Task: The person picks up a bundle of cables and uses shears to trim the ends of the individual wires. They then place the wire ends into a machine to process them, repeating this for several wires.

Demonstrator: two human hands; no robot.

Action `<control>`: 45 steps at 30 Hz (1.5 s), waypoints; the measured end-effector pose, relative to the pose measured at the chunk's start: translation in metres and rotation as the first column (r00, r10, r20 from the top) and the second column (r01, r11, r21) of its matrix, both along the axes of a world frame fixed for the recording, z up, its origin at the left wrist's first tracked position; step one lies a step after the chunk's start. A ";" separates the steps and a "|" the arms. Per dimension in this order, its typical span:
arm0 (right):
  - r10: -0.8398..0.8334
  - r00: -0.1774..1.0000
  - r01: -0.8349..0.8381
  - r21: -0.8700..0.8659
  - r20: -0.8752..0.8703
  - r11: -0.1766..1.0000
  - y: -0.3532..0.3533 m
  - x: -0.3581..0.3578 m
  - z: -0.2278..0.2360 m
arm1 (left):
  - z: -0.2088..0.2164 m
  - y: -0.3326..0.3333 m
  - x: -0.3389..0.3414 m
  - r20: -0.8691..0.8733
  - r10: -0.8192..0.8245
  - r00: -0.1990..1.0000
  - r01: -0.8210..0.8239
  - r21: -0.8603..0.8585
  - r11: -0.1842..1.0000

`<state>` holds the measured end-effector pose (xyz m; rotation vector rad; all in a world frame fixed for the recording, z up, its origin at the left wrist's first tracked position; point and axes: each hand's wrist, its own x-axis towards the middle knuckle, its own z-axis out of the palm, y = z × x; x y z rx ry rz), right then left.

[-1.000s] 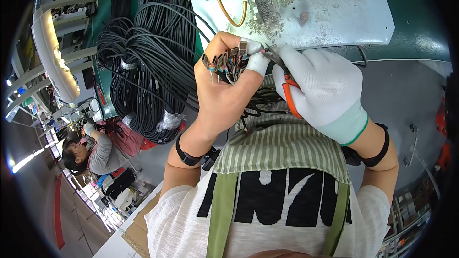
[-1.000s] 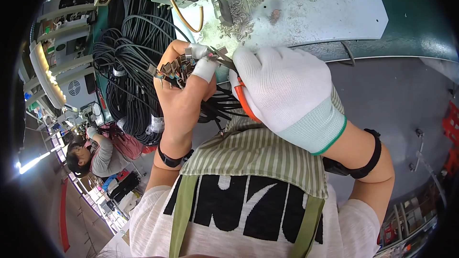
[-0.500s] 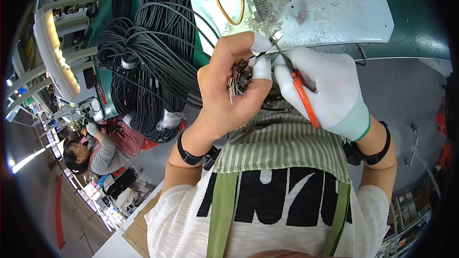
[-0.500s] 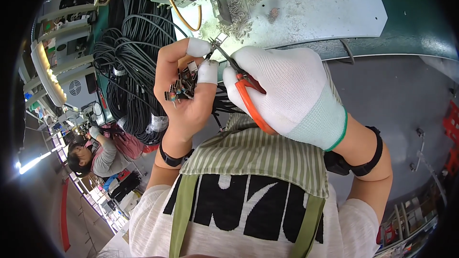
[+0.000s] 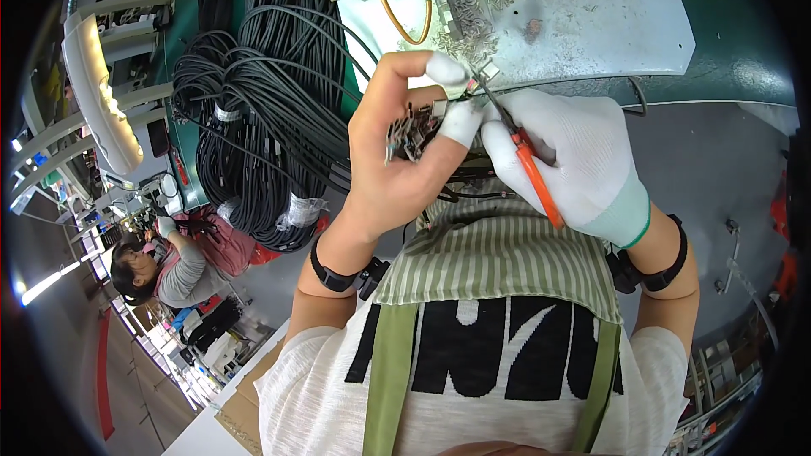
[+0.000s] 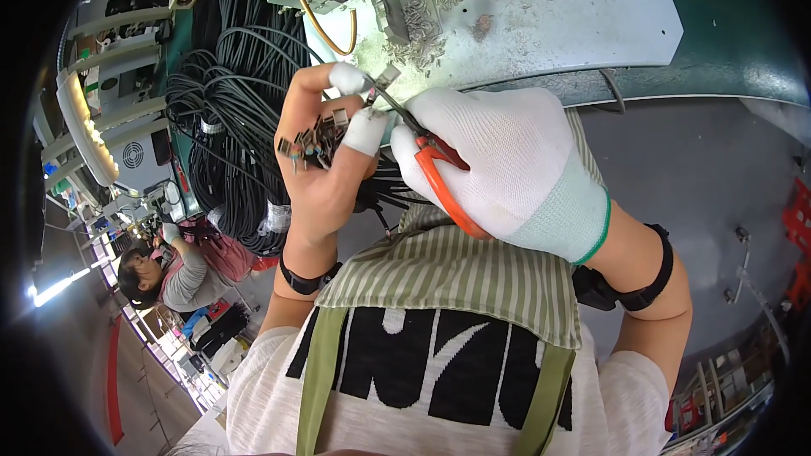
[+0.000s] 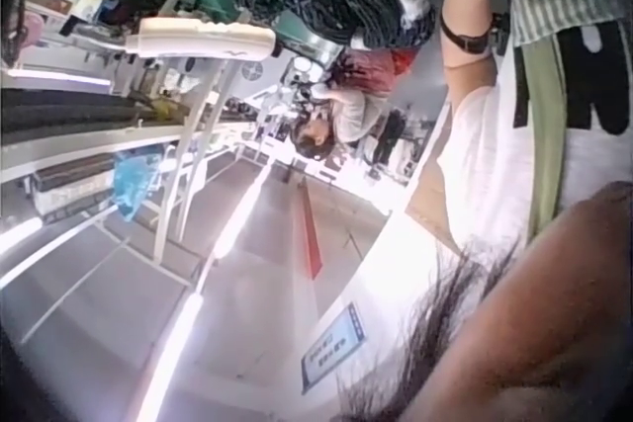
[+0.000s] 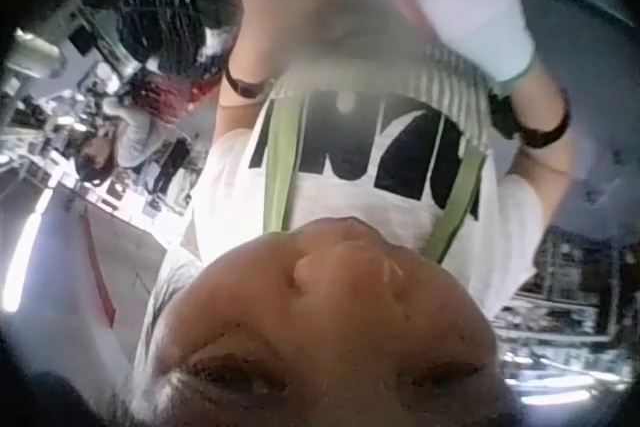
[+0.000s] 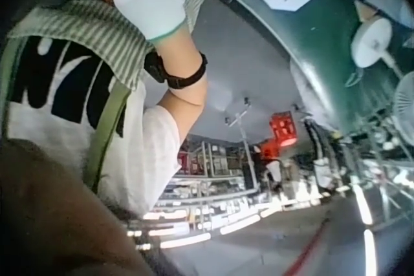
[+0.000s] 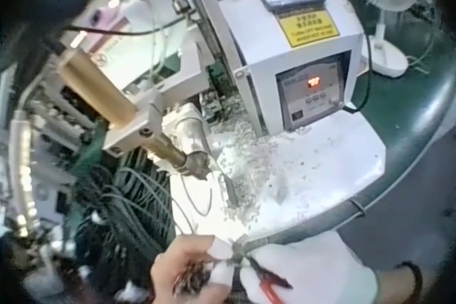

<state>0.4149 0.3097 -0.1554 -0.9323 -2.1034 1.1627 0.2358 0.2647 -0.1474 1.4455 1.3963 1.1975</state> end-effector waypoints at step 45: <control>0.115 0.942 -0.280 -0.549 -0.315 0.787 0.136 -0.048 -0.047 | -0.052 0.091 -0.064 -0.077 0.027 0.997 -0.041 -0.184 0.982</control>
